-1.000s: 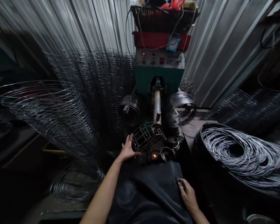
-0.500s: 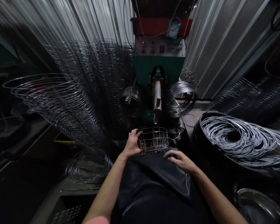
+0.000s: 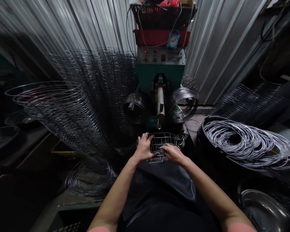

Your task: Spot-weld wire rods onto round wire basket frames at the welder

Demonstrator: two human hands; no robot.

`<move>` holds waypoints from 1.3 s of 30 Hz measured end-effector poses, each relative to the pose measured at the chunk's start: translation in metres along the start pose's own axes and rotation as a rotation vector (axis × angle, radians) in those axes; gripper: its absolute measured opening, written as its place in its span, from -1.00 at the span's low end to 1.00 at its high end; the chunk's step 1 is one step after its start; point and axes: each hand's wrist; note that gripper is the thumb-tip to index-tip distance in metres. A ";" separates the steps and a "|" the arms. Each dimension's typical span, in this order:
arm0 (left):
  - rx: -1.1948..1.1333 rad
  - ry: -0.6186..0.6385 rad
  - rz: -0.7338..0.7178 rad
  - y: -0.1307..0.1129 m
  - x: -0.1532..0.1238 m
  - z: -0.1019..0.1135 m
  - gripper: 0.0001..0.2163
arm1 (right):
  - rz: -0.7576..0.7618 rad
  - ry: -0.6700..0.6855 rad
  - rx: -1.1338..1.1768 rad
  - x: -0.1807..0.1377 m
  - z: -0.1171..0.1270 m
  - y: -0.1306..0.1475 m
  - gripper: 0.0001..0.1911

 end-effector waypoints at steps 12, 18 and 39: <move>-0.120 0.052 0.003 0.014 0.026 -0.008 -0.13 | 0.008 0.066 -0.123 0.013 0.005 -0.008 -0.77; -0.148 0.020 -0.005 0.021 0.038 -0.007 -0.15 | -0.007 0.046 -0.167 0.025 0.005 -0.014 -0.77; -0.114 -0.012 0.079 0.024 0.088 -0.001 -0.21 | -0.083 -0.140 -0.158 0.062 0.010 -0.035 -0.76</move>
Point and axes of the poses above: each hand's wrist, its own x-axis towards the middle knuckle, its own z-axis out of the back of the hand, y = z × x, and after that the axes turned 3 degrees about z, right-handed
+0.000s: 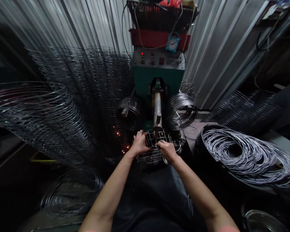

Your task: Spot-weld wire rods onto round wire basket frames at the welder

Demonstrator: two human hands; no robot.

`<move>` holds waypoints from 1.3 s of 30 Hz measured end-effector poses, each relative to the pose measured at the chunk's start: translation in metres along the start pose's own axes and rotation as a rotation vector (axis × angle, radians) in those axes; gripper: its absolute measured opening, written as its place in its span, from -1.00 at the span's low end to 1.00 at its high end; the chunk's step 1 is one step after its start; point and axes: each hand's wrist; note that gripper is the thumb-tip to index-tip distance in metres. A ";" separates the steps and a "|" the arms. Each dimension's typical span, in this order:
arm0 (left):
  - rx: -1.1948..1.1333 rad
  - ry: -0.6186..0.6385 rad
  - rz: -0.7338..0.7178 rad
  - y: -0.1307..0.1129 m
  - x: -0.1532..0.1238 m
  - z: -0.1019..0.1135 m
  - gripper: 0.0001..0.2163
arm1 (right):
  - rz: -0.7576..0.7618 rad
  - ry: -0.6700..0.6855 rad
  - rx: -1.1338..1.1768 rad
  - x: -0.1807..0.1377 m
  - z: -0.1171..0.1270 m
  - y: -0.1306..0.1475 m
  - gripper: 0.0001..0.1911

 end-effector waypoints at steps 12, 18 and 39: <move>-0.017 -0.082 0.058 0.004 0.017 -0.001 -0.20 | -0.703 -0.269 1.455 -0.085 -0.028 -0.025 -0.67; -0.016 -0.079 0.098 0.004 0.032 0.005 -0.22 | -0.944 -0.312 1.753 -0.120 -0.046 -0.036 -0.74; -0.697 -0.333 0.188 0.085 -0.026 -0.051 -0.07 | -0.497 -0.345 0.673 -0.181 -0.100 -0.058 -0.66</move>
Point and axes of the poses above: each hand's wrist, its own x-axis towards the middle knuckle, its own z-axis out of the back of the hand, y = z × x, and after that the axes turned 3 degrees about z, right-handed
